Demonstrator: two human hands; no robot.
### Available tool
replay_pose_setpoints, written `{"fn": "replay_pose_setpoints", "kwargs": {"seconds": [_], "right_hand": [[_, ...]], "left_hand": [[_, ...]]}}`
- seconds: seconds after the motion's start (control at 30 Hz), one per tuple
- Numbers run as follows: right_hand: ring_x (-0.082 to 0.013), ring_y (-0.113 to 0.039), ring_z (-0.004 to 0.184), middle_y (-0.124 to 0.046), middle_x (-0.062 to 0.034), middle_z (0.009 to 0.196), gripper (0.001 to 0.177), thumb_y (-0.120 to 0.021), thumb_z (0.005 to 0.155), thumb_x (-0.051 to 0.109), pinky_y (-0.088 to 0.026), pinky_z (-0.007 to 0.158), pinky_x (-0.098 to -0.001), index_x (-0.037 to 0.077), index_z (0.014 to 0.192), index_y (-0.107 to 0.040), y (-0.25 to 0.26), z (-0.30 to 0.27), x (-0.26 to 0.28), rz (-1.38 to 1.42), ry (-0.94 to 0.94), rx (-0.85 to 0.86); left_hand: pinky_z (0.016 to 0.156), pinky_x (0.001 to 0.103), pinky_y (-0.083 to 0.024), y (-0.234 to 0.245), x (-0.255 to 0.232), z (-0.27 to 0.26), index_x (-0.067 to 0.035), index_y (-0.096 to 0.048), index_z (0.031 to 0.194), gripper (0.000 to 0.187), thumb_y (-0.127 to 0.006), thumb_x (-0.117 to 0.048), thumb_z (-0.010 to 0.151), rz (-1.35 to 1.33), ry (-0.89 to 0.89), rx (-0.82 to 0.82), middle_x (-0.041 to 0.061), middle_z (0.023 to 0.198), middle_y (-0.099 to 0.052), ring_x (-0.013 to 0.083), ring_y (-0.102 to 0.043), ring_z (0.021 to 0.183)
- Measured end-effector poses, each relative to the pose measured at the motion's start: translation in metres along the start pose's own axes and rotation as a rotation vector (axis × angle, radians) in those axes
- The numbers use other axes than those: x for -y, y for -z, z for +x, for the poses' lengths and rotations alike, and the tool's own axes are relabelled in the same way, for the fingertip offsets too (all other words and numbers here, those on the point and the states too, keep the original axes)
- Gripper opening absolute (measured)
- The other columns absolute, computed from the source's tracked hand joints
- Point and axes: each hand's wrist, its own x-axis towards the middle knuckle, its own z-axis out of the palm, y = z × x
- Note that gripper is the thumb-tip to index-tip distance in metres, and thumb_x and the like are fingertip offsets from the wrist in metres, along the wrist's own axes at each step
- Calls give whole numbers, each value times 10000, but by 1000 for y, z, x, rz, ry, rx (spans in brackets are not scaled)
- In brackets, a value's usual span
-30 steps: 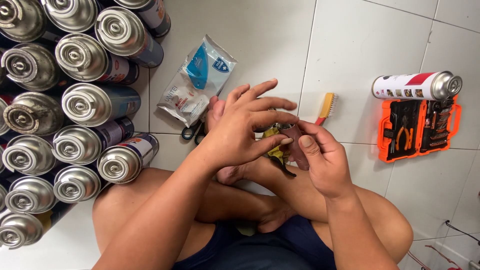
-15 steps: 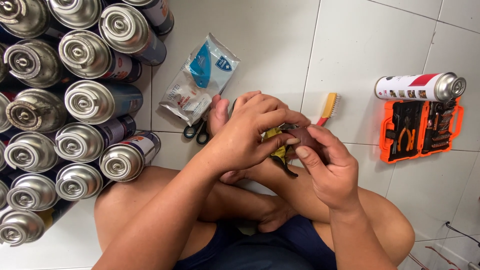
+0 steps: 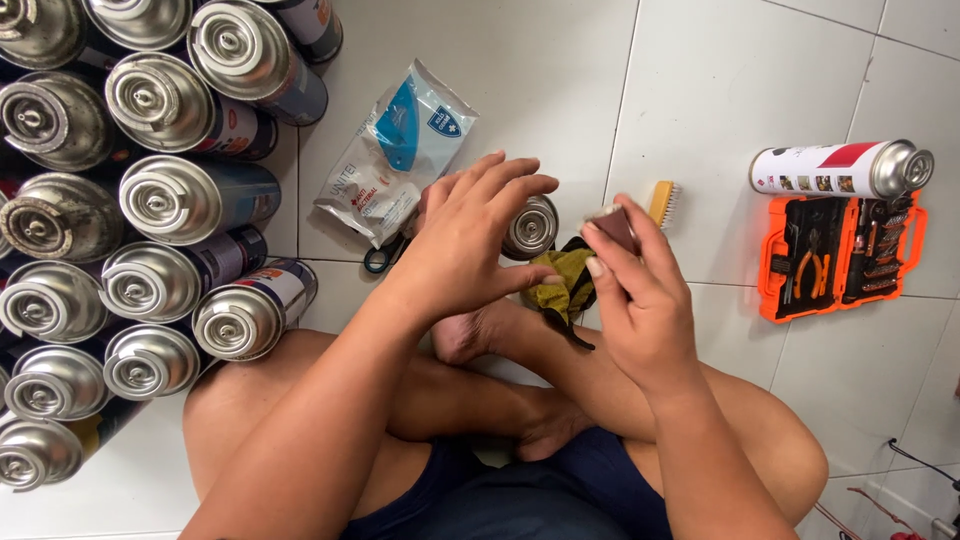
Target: Cleaning the valve and rim of spray cans using a brush, toothpick, and cloth to remove debris.
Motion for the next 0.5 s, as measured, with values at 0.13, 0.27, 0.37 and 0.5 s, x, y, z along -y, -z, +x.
{"fn": "replay_pose_setpoints", "kwargs": {"seconds": [0.13, 0.27, 0.37, 0.5], "right_hand": [[-462, -594, 1169, -421, -281, 1564, 404, -528, 1006, -87, -499, 1033, -520, 68, 1333, -708, -8, 11, -5, -317, 193, -5], [-454, -553, 1046, -384, -298, 1587, 430, -544, 1065, -21, -516, 970, -527, 184, 1424, -661, -10, 15, -4, -495, 311, 40], [-406, -579, 961, -414, -286, 1576, 428, -587, 1055, 1, -553, 889, -491, 201, 1423, -673, -9, 17, -2, -613, 357, 43], [-366, -557, 881, -398, -255, 1587, 470, -654, 1023, 44, -558, 812, -475, 194, 1467, -623, -1, 19, 3, -663, 358, 125]], "left_hand": [[1045, 498, -341, -15, 7, 7, -232, -522, 1377, 728, -866, -458, 777, -7, 27, -16, -11, 1491, -535, 350, -424, 1457], [924, 472, -382, -13, 3, 15, -208, -567, 1201, 484, -760, -373, 789, -91, 69, -29, -48, 1209, -672, 301, -575, 1205], [794, 451, -427, -9, 2, 17, -178, -581, 1170, 446, -710, -310, 764, -117, 80, -20, -18, 1089, -715, 280, -679, 971], [736, 452, -445, -9, 1, 18, -200, -586, 1175, 456, -708, -308, 748, -140, 110, 12, -16, 1086, -705, 292, -669, 959]]}}
